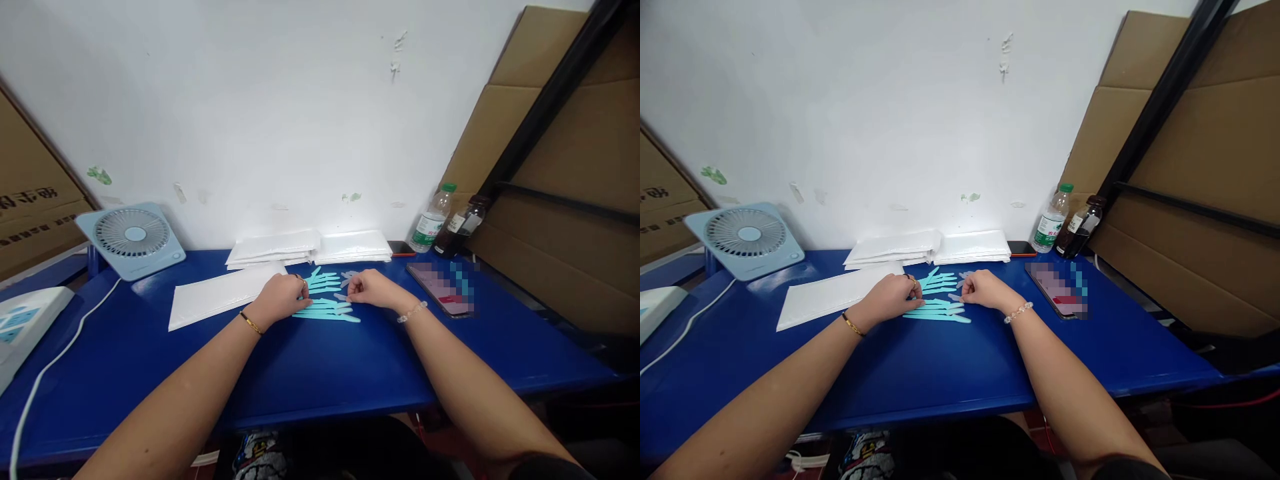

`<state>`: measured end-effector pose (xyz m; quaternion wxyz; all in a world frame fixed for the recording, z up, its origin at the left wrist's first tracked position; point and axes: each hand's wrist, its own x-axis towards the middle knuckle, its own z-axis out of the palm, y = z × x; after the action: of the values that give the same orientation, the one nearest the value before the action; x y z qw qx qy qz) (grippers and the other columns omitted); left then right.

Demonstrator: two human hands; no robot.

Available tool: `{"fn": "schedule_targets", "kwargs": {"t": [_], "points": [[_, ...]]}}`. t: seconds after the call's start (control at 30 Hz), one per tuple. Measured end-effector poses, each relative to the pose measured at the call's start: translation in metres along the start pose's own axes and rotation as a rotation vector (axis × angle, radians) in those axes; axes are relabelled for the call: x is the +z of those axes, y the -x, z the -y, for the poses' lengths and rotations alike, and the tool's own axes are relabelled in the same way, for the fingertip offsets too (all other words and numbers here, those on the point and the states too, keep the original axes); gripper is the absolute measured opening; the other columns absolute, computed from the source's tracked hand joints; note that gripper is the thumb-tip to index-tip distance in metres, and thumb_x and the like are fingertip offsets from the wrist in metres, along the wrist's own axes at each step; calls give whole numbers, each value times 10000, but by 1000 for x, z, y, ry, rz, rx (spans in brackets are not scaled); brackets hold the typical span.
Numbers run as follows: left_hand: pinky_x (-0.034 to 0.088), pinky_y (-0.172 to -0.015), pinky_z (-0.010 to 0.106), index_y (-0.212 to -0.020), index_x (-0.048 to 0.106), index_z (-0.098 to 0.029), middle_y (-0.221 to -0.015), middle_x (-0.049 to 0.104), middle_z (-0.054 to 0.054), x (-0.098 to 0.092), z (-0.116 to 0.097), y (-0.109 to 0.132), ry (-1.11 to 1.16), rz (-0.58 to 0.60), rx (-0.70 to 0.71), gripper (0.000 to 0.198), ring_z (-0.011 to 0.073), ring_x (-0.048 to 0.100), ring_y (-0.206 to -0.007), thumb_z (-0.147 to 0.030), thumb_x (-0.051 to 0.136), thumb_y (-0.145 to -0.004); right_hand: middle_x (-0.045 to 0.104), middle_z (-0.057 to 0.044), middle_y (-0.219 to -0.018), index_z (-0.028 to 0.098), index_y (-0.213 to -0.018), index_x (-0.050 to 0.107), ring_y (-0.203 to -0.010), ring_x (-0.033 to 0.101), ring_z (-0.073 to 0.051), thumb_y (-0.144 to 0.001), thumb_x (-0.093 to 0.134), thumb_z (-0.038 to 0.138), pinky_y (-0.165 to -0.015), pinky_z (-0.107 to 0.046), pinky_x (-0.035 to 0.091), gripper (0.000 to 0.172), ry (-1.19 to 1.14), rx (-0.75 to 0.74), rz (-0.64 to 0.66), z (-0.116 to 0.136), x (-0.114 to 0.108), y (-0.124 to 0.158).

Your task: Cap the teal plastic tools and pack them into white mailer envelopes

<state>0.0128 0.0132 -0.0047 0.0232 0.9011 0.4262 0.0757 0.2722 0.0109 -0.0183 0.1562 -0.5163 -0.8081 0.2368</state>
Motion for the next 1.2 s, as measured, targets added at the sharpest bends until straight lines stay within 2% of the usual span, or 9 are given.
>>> {"fn": "schedule_targets", "kwargs": {"t": [0.13, 0.23, 0.4, 0.53, 0.7, 0.77, 0.87, 1.0, 1.2], "points": [[368, -611, 259, -767, 662, -202, -813, 664, 29, -1, 1, 1, 20, 16, -16, 268, 163, 587, -702, -445, 555, -805, 665, 2, -651, 181, -670, 667, -608, 595, -144, -697, 689, 290, -527, -237, 400, 114, -16, -5, 33, 2, -1, 1], [365, -596, 262, -856, 642, -204, -856, 663, 34, 0, 3, 1, 20, -31, -100, 280, 174, 590, -722, -458, 537, -803, 664, 3, -650, 184, -664, 664, -602, 593, -143, -697, 686, 286, -524, -237, 404, 109, -15, 0, 44, 3, -2, 2], [340, -555, 257, -767, 628, -201, -829, 662, 27, 1, 9, 2, -29, -7, -187, 127, 171, 584, -705, -280, 530, -751, 681, -1, -696, 191, -699, 687, -641, 619, -152, -707, 660, 240, -554, -241, 422, 57, -26, -10, 67, 5, -3, 4], [357, -573, 258, -752, 633, -192, -804, 666, 36, 1, 14, -1, -79, -20, -208, 141, 173, 593, -704, -199, 492, -753, 679, -6, -698, 187, -693, 683, -645, 621, -157, -708, 659, 236, -559, -246, 428, 57, -34, -5, 70, 7, -4, 5], [415, -680, 283, -974, 633, -190, -1004, 644, 62, 1, 18, -3, -55, -158, -197, 237, 205, 608, -824, -286, 546, -776, 672, -7, -686, 180, -685, 666, -639, 616, -155, -705, 669, 251, -551, -245, 427, 74, -41, 8, 61, 7, -3, 5], [415, -670, 270, -961, 637, -209, -984, 642, 40, 2, 16, -3, 42, -123, -120, 238, 193, 603, -820, -341, 573, -774, 672, -5, -679, 181, -679, 663, -632, 611, -152, -707, 664, 256, -547, -243, 425, 80, -31, 1, 65, 6, -3, 5], [389, -607, 247, -829, 657, -224, -834, 655, 4, 3, 10, -2, 177, 15, -13, 183, 169, 591, -750, -385, 591, -773, 675, -6, -681, 183, -680, 668, -624, 608, -150, -709, 659, 259, -545, -242, 426, 82, -21, -16, 77, 5, -3, 5], [361, -570, 244, -743, 650, -205, -739, 660, 5, 7, 4, -3, 245, 38, -31, 172, 157, 574, -683, -355, 579, -787, 681, -13, -695, 182, -701, 679, -626, 612, -151, -714, 656, 269, -544, -239, 427, 91, -30, -29, 103, 7, -3, 5], [355, -542, 240, -739, 647, -199, -720, 661, 11, 12, 2, -6, 315, 51, -70, 196, 156, 573, -659, -376, 580, -789, 678, -14, -687, 180, -692, 675, -619, 598, -150, -718, 660, 295, -543, -240, 410, 120, -16, -37, 102, 8, -3, 6]]}}
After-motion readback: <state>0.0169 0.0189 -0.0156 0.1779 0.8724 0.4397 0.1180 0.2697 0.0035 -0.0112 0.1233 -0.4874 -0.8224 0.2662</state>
